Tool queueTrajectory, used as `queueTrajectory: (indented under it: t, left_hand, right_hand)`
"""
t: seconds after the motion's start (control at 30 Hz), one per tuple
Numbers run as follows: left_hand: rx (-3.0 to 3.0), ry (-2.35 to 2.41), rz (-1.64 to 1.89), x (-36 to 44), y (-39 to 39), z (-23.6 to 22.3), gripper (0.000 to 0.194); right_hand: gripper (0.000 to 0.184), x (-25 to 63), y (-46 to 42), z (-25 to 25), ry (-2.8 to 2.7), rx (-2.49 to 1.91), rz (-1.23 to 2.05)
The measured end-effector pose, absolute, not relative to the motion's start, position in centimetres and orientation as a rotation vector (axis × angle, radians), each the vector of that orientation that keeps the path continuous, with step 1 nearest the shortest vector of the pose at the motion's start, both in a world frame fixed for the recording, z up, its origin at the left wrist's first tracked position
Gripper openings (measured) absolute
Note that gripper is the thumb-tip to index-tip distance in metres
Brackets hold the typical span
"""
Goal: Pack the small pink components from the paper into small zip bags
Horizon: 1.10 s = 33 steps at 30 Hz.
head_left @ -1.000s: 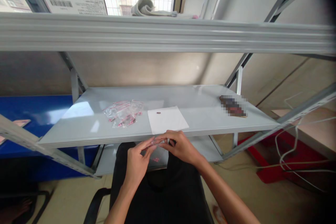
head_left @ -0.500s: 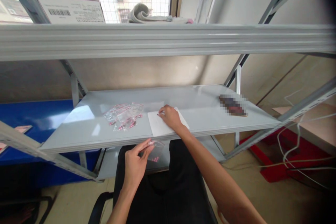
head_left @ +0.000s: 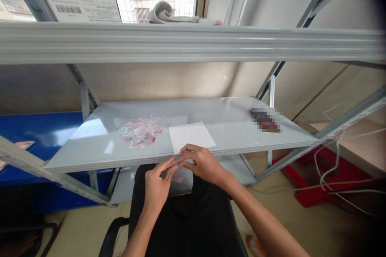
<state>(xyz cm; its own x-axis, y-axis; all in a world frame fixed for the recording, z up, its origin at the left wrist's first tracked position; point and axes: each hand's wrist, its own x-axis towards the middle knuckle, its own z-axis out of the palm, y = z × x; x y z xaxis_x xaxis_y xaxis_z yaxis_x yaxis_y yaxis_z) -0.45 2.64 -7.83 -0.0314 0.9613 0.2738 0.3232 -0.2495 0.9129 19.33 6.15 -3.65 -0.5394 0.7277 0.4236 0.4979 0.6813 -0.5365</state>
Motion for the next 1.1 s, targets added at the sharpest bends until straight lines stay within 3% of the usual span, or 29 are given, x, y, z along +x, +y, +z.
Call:
queueTrajectory:
  t: [0.23, 0.37, 0.53, 1.1]
  left_hand:
    - [1.476, 1.365, 1.330, -0.3, 2.5, -7.7, 0.040]
    - [1.450, 1.362, 1.295, -0.6, 2.5, -7.2, 0.024]
    - [1.434, 1.312, 1.273, -0.7, 2.1, -6.4, 0.024]
    - [1.476, 1.218, 1.251, -0.4, 1.0, -4.3, 0.024]
  right_hand:
    - [0.018, 19.6, 5.1, -4.3, -2.172, -0.870, 0.689]
    - [0.018, 20.0, 4.7, -4.6, -2.036, -0.960, 0.768]
    - [0.022, 20.2, 4.2, -4.3, -1.843, -0.938, 1.017]
    - [0.022, 18.1, 2.6, -4.3, -1.834, -1.009, 0.861]
